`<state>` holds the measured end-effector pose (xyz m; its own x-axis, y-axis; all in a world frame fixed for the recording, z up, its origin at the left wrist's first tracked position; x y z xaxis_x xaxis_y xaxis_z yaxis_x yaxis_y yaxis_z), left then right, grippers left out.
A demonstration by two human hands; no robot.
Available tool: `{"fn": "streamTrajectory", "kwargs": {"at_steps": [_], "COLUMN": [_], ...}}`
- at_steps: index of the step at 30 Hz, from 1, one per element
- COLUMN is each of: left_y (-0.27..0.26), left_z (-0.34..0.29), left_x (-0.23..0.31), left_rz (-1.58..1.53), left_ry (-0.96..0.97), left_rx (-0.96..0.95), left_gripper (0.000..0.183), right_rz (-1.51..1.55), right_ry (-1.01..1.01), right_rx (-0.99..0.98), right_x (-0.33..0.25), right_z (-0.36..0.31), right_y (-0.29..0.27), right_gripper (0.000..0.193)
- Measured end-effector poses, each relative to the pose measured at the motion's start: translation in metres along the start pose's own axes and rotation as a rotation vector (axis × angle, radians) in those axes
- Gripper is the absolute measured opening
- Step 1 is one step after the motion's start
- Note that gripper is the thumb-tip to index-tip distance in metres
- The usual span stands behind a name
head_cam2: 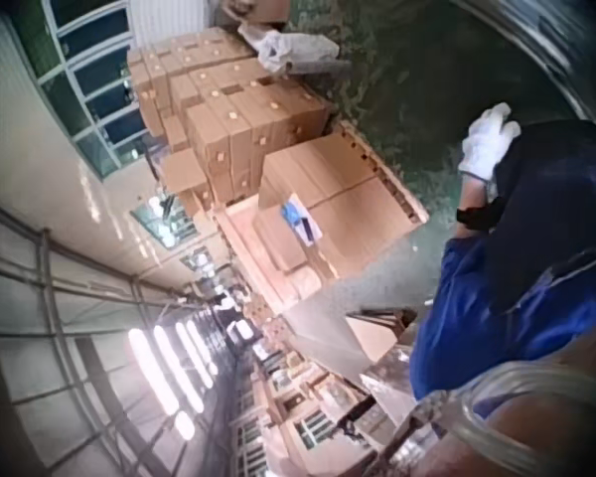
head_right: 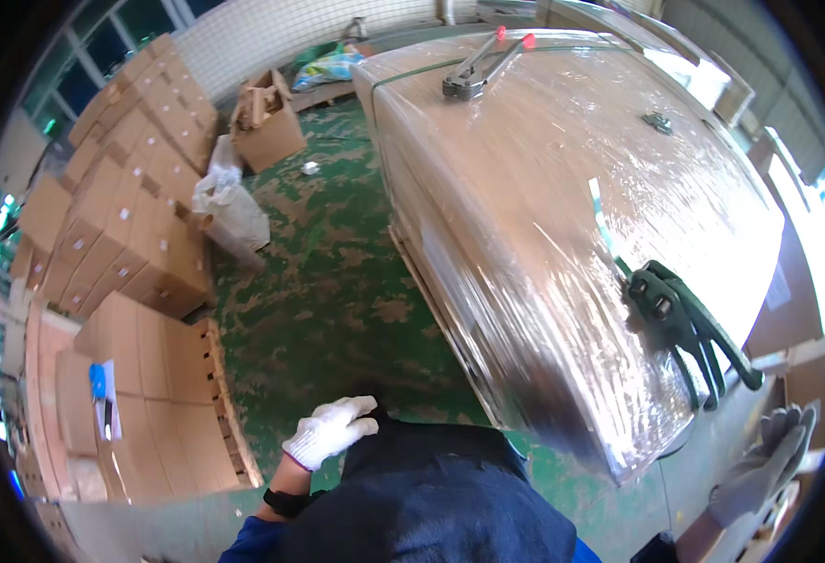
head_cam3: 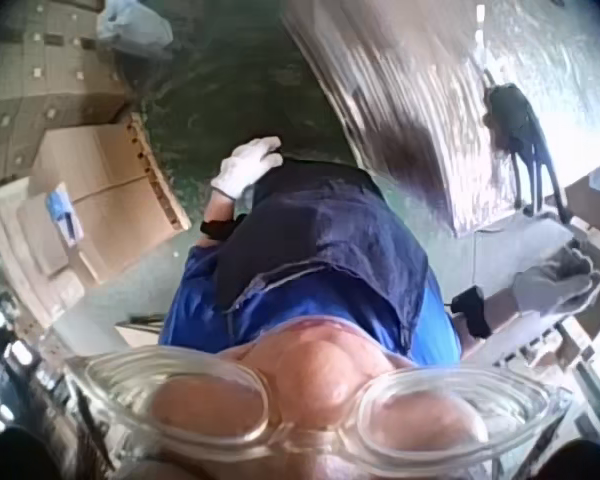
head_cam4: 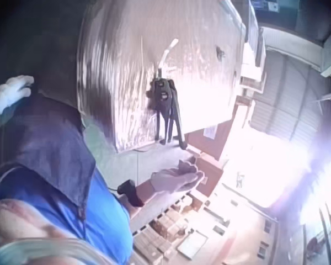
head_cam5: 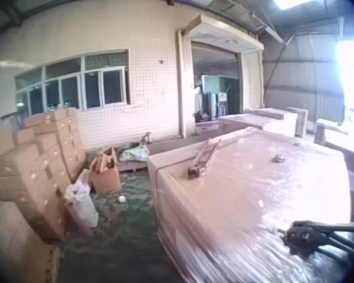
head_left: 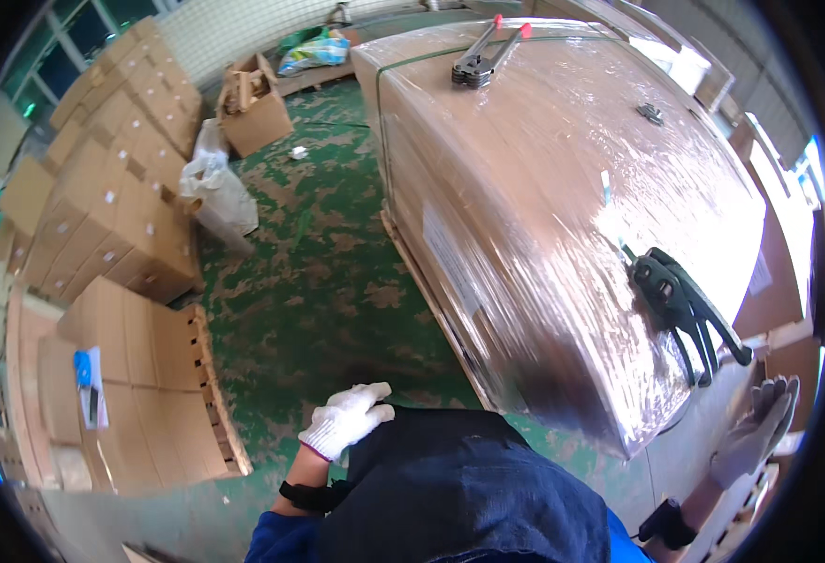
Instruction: Secure large cardboard boxes to a pallet using plastic strapping, a manual tensioner tool, and a metal seal with a sealer tool.
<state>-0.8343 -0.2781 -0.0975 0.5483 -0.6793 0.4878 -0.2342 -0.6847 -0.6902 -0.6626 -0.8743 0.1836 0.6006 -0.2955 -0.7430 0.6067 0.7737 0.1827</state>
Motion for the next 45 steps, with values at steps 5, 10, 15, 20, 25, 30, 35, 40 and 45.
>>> {"fn": "streamTrajectory", "kwargs": {"at_steps": [5,10,15,20,25,30,35,40,45], "left_y": [-0.094,-0.186,-0.213,-0.246,-0.309,-0.359,-0.409,-0.457,-0.490], "left_z": [0.046,0.070,0.090,0.135,0.203,0.275,0.351,0.436,0.514], "left_x": [-0.054,-0.142,-0.207,-0.212,-0.214,-0.198,-0.162,-0.133,-0.138], "left_rz": [0.179,0.073,-0.089,-0.193,-0.192,-0.213,0.048,0.213,0.198], "left_ry": [-0.031,-0.103,-0.094,-0.160,-0.244,-0.249,-0.109,0.082,0.074], "left_rx": [-0.011,0.089,0.170,0.053,0.036,0.048,-0.028,-0.109,-0.170], "left_gripper": [0.048,0.049,0.046,0.045,0.049,0.050,0.050,0.055,0.053], "right_rz": [-0.096,-0.249,-0.360,-0.657,-0.839,-1.067,-0.633,-1.419,-0.803], "right_ry": [0.097,0.003,0.060,-0.179,-0.119,-0.341,0.029,-0.109,0.185], "right_rx": [-0.735,-1.200,-1.261,-1.182,-1.176,-1.134,-1.083,-0.931,-0.805], "right_x": [-0.055,-0.094,-0.015,0.080,0.140,0.138,0.184,0.245,0.135], "right_z": [-0.161,-0.229,-0.229,-0.204,-0.189,-0.178,-0.103,0.005,-0.098], "right_y": [0.228,0.411,0.556,0.677,0.727,0.716,0.648,0.515,0.641], "right_gripper": [0.041,0.049,0.087,0.085,0.080,0.076,0.071,0.065,0.055]}}
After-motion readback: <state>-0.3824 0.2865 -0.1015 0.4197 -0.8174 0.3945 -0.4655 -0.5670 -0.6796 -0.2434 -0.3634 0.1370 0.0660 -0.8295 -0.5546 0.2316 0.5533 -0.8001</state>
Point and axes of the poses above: each hand's wrist, its own z-axis towards the middle knuckle, its own y-axis out of the palm, x = y × z, the point moved 8 cm from there along z, towards the middle knuckle, and after that the axes turned 9 degrees about -y, right-handed, at the moved point
